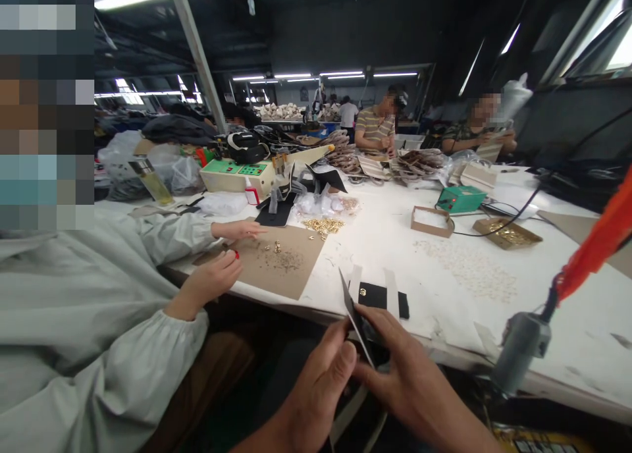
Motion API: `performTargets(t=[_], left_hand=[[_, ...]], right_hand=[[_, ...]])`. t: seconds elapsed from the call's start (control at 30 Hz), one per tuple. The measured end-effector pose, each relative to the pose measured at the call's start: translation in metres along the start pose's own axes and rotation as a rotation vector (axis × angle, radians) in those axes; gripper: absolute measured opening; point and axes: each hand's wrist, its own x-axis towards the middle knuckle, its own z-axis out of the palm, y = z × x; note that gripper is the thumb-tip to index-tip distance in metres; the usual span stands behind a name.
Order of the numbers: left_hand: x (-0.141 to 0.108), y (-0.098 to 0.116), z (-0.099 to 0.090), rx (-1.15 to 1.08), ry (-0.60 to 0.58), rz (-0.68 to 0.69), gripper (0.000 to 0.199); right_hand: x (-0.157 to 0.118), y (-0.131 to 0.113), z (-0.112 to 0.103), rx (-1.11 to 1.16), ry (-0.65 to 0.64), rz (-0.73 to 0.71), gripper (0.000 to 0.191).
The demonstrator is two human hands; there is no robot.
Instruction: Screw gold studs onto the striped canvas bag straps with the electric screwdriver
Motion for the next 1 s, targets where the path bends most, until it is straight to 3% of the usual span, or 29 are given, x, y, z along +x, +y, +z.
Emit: performTargets(t=[0.07, 0.13, 0.23, 0.3, 0.33, 0.4, 0.5, 0.6, 0.77, 1.0], left_hand=[[0.006, 0.001, 0.0, -0.009, -0.045, -0.028, 0.08], [0.018, -0.002, -0.003, 0.079, 0.003, 0.012, 0.081], [0.046, -0.007, -0.013, 0.283, 0.289, 0.17, 0.074], [0.064, -0.011, -0.02, 0.26, 0.4, 0.155, 0.082], [0.071, -0.012, -0.023, 0.192, 0.372, 0.104, 0.086], [0.082, -0.013, -0.026, 0.029, 0.21, -0.018, 0.085], [0.087, -0.02, -0.024, -0.041, 0.07, -0.13, 0.066], [0.086, -0.037, -0.019, 0.069, 0.069, -0.168, 0.054], [0.09, -0.059, -0.022, 0.236, -0.02, -0.192, 0.039], [0.141, -0.031, -0.039, 0.578, 0.091, -0.161, 0.035]], right_hand=[[0.008, 0.002, -0.017, 0.15, 0.011, 0.149, 0.047], [0.015, 0.004, -0.034, 0.364, 0.012, 0.333, 0.044], [0.018, 0.006, -0.047, 0.647, 0.04, 0.504, 0.049], [0.016, 0.005, -0.046, 0.742, 0.06, 0.564, 0.052], [0.014, 0.005, -0.043, 0.77, 0.064, 0.589, 0.054], [0.01, 0.007, -0.036, 0.819, 0.045, 0.636, 0.058], [0.006, 0.019, -0.028, 0.848, -0.028, 0.697, 0.06], [0.007, 0.044, -0.025, 0.675, -0.071, 0.621, 0.059], [0.019, 0.077, -0.02, -0.039, 0.05, 0.432, 0.054], [0.078, 0.063, -0.024, -0.273, 0.113, 0.515, 0.04]])
